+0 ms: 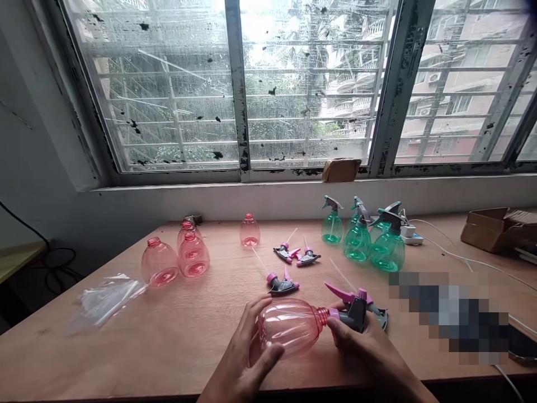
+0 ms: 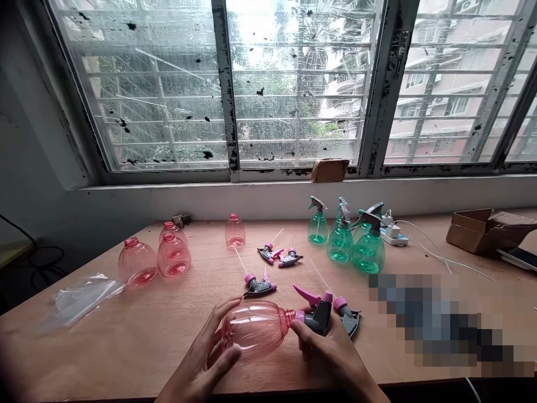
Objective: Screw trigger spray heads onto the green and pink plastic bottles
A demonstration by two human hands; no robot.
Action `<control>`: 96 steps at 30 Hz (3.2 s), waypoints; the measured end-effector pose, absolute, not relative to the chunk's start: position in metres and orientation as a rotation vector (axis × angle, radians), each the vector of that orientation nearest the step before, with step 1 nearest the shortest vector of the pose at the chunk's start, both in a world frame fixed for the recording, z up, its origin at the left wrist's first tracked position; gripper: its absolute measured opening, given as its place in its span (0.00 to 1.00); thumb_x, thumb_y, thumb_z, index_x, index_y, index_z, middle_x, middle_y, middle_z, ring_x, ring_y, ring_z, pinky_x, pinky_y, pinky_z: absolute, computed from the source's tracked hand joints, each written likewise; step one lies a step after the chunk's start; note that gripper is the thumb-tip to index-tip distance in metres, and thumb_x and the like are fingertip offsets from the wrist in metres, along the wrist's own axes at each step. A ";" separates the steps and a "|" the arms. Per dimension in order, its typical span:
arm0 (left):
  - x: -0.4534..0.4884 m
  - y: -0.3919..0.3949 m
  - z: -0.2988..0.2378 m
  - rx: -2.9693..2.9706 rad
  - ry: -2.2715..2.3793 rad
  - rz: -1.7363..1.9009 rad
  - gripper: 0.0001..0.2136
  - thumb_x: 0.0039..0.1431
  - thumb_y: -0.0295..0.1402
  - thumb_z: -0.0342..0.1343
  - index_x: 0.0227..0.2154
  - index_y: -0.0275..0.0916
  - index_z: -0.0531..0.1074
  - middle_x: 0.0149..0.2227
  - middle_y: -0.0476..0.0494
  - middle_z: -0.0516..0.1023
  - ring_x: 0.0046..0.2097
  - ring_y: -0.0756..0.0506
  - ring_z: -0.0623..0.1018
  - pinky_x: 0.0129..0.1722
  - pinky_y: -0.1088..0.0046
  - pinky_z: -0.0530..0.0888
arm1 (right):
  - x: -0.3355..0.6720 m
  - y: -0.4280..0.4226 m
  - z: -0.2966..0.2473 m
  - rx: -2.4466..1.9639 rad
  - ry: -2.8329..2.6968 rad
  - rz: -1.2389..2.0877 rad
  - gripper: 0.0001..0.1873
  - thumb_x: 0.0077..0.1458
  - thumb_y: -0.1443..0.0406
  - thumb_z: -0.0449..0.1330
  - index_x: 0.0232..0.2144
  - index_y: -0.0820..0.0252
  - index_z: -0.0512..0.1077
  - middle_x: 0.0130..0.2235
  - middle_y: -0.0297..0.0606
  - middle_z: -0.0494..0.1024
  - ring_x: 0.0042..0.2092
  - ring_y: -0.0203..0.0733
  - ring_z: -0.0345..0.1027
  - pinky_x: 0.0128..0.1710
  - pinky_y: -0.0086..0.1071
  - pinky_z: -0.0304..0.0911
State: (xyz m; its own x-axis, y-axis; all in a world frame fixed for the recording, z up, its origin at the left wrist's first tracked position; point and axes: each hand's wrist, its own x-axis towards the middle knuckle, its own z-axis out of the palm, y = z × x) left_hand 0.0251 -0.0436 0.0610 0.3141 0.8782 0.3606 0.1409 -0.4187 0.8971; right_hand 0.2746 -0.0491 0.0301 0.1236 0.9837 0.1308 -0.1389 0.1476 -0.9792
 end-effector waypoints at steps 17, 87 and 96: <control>0.021 -0.032 0.049 1.814 0.907 1.025 0.30 0.64 0.38 0.59 0.67 0.50 0.55 0.69 0.42 0.64 0.68 0.33 0.65 0.71 0.52 0.55 | 0.277 -0.046 0.021 -1.111 -1.115 1.092 0.25 0.49 0.49 0.72 0.37 0.61 0.71 0.16 0.26 0.70 0.18 0.35 0.62 0.18 0.27 0.58; 0.022 -0.037 0.055 1.547 0.911 1.062 0.28 0.65 0.52 0.55 0.63 0.47 0.63 0.69 0.43 0.64 0.72 0.31 0.58 0.65 0.57 0.68 | 0.280 -0.049 0.022 -1.113 -1.400 0.969 0.20 0.54 0.49 0.68 0.23 0.57 0.74 0.19 0.32 0.73 0.23 0.43 0.70 0.25 0.33 0.67; 0.022 -0.023 0.044 1.516 1.007 1.117 0.32 0.63 0.58 0.55 0.61 0.41 0.65 0.65 0.33 0.70 0.67 0.31 0.67 0.69 0.49 0.58 | 0.276 -0.053 0.029 -1.127 -1.327 1.015 0.22 0.51 0.46 0.69 0.24 0.58 0.75 0.19 0.31 0.72 0.21 0.41 0.68 0.23 0.33 0.68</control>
State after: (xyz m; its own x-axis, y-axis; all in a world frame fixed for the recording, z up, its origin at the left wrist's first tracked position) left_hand 0.0223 -0.0227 0.0437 0.2381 0.9559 0.1717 0.0718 -0.1936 0.9784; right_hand 0.2764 -0.0532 0.0286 0.0172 0.9813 0.1916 0.0713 0.1899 -0.9792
